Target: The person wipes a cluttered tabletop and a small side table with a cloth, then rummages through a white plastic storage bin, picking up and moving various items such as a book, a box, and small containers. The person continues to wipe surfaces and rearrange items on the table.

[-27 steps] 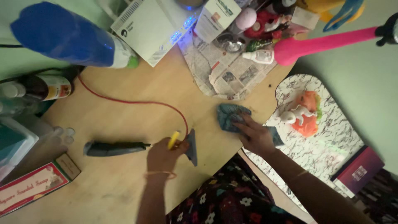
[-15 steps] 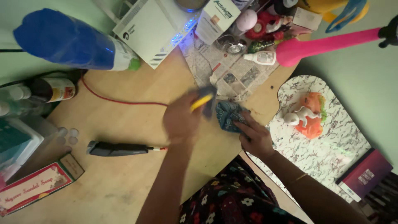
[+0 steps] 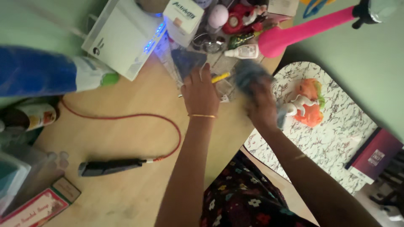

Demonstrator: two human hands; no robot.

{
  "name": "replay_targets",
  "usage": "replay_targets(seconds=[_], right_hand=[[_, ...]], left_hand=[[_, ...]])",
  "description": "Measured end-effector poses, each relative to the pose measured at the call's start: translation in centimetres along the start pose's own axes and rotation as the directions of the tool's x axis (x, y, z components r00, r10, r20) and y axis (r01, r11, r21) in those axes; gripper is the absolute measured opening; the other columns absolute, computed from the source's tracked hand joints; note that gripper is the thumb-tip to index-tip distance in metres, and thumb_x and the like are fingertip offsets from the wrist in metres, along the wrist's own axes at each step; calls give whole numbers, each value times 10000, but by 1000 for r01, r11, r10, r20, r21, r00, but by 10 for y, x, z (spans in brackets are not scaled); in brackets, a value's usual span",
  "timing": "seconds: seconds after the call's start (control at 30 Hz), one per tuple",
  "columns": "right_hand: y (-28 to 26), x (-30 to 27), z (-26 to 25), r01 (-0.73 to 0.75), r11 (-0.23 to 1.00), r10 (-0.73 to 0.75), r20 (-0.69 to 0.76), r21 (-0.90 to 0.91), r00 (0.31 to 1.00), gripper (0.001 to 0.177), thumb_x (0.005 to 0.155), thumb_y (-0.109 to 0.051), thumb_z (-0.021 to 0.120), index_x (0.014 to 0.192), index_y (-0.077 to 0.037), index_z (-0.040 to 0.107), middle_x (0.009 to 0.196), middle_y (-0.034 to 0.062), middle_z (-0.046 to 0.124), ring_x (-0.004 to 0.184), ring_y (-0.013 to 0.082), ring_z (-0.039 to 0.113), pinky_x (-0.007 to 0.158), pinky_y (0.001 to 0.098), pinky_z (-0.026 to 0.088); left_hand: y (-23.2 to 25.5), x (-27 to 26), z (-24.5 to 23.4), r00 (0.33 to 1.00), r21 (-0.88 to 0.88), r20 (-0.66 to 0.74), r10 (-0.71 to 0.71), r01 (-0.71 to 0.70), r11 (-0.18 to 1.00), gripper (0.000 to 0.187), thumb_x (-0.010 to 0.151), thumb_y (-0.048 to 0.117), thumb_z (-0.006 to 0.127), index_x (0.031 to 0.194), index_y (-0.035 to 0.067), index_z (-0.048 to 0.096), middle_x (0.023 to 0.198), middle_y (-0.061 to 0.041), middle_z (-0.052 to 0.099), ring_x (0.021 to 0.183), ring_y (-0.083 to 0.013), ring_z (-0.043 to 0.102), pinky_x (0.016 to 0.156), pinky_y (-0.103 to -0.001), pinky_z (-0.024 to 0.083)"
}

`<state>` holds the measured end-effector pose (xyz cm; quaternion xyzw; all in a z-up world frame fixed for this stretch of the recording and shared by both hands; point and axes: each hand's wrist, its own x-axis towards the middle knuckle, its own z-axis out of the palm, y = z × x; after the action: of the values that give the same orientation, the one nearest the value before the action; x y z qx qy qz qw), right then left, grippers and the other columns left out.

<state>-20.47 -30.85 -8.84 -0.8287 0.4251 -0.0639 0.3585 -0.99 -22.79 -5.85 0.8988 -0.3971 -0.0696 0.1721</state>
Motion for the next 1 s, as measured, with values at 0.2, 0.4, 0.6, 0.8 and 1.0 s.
replay_targets(seconds=[0.2,0.4,0.6,0.8,1.0], right_hand=[[-7,-32,14,185,965,-147,200,-188,969,772,715,126,598,1464,-7,466,1569,284,376,1500,489,309,1215,509,322],[30,-45,9,9,1000,-11,-119,-14,993,677,835,68,586,1494,-33,464,1605,310,351,1503,480,325,1233,477,360],[42,-61,21,75,988,-84,-66,-138,994,610,821,12,615,1422,-47,532,1522,282,424,1436,488,389,1155,524,373],[8,-91,27,-48,956,102,175,-291,979,642,851,14,572,1483,67,468,1563,392,369,1385,491,432,1069,510,391],[29,-128,46,442,897,-427,269,7,863,424,854,-59,515,1260,-2,623,1428,252,509,1364,441,481,1136,541,369]], left_hand=[[19,34,37,995,102,49,85,-89,991,417,937,197,603,1355,196,601,1464,-59,527,1368,-318,462,947,-547,441],[11,40,31,997,339,-60,48,-25,940,495,953,212,617,1446,204,580,1653,-91,342,1531,-310,298,1142,-631,312],[57,-29,30,989,80,61,134,-139,987,538,884,265,677,1410,202,588,1647,-116,346,1513,-340,313,1133,-640,280],[49,-77,36,984,-122,-37,176,-179,976,373,1050,317,600,1402,194,584,1581,-99,479,1468,-352,423,1103,-567,315],[35,-94,23,988,-150,-83,128,-140,979,336,1078,357,567,1377,209,608,1525,-79,543,1405,-331,485,1088,-544,323]])
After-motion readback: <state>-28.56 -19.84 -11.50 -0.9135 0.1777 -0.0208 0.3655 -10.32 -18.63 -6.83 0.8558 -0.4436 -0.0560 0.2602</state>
